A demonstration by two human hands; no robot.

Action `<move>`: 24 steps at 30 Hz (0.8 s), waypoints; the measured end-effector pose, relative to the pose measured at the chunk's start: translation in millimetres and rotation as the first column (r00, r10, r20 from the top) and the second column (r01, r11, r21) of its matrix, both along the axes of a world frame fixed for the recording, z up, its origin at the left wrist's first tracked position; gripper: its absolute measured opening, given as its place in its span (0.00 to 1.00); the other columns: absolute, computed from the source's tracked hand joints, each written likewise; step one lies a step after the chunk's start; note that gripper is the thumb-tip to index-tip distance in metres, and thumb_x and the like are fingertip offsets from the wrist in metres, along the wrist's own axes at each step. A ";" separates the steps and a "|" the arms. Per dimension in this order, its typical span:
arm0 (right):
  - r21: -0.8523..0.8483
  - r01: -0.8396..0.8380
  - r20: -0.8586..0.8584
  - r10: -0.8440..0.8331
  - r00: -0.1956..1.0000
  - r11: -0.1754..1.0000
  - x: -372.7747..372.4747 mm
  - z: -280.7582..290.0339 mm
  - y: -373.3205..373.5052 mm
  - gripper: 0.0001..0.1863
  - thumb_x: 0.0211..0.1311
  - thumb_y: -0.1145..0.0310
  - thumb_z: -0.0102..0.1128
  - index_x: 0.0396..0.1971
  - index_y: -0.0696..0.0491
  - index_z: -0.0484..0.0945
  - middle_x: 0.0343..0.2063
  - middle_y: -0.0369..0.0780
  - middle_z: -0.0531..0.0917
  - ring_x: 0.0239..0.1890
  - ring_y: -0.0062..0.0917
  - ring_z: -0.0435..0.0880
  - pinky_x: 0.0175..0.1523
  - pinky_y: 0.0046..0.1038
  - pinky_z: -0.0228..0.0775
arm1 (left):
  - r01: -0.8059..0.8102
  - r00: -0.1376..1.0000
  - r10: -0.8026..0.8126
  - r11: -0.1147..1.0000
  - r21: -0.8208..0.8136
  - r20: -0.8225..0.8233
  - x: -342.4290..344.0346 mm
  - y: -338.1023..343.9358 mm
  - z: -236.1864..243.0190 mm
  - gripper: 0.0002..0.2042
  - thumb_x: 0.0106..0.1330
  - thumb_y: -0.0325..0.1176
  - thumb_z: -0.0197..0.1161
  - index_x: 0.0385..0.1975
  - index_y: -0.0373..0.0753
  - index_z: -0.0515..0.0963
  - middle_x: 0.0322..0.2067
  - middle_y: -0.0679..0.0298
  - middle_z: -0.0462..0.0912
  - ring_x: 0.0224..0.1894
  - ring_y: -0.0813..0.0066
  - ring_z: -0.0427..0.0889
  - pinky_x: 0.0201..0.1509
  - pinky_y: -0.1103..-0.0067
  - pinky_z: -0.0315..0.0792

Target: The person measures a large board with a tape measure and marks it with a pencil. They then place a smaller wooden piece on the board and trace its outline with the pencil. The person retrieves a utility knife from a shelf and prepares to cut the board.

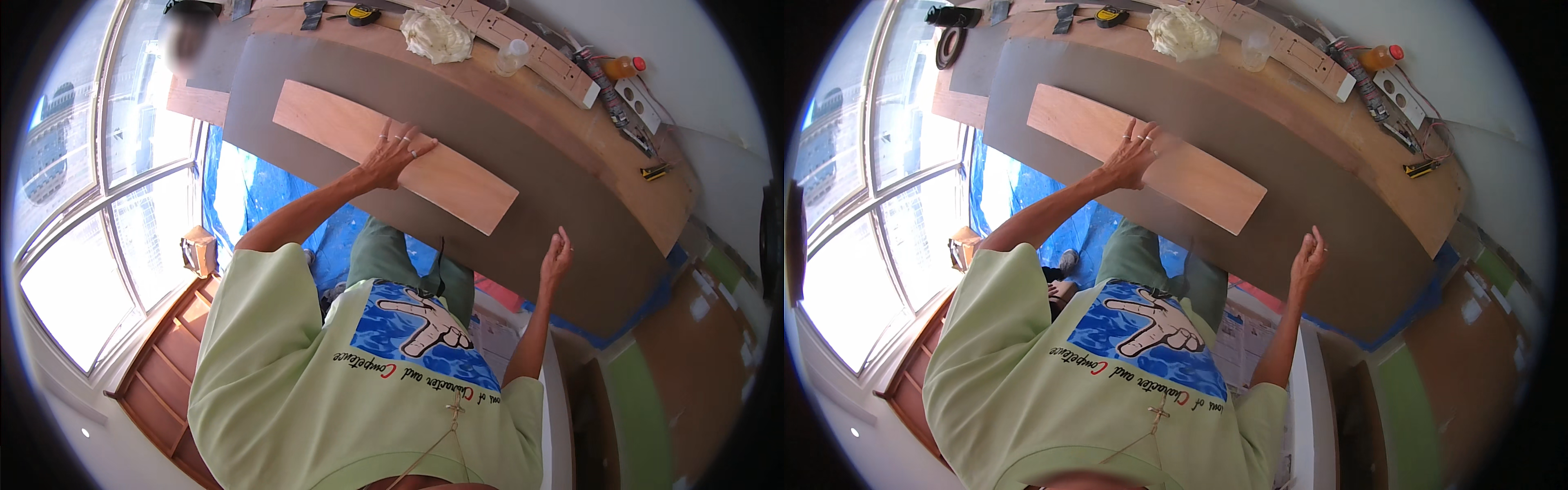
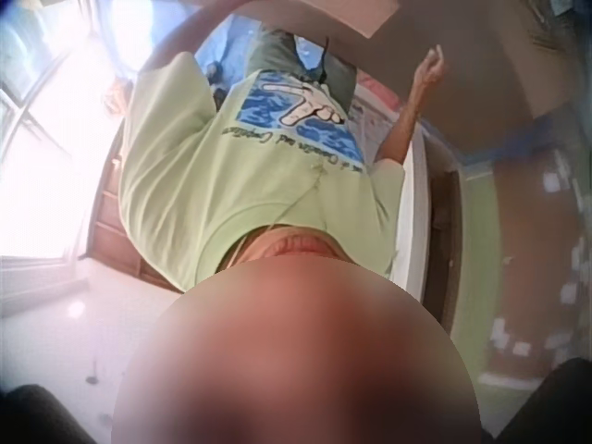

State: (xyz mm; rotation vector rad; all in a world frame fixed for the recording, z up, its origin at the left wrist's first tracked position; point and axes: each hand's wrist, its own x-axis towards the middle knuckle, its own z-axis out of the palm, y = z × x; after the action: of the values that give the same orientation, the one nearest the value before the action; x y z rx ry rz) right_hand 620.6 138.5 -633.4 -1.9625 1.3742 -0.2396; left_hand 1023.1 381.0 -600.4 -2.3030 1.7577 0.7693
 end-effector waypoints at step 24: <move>0.248 0.363 0.222 -0.418 0.881 0.898 186.9 -80.1 83.9 0.17 0.66 0.60 0.66 0.44 0.60 0.78 0.38 0.35 0.80 0.39 0.18 0.74 0.47 0.23 0.68 | -0.896 0.373 0.927 0.373 -0.240 0.046 303.1 166.1 -124.6 0.44 0.57 0.59 0.67 0.65 0.30 0.65 0.63 0.39 0.64 0.65 0.43 0.64 0.67 0.57 0.63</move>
State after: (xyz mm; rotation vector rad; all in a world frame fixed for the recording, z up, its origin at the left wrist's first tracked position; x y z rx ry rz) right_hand 807.5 222.4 -713.5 -1.4116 1.5360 -0.5189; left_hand 1326.2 547.1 -725.0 -3.2999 0.2490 0.4472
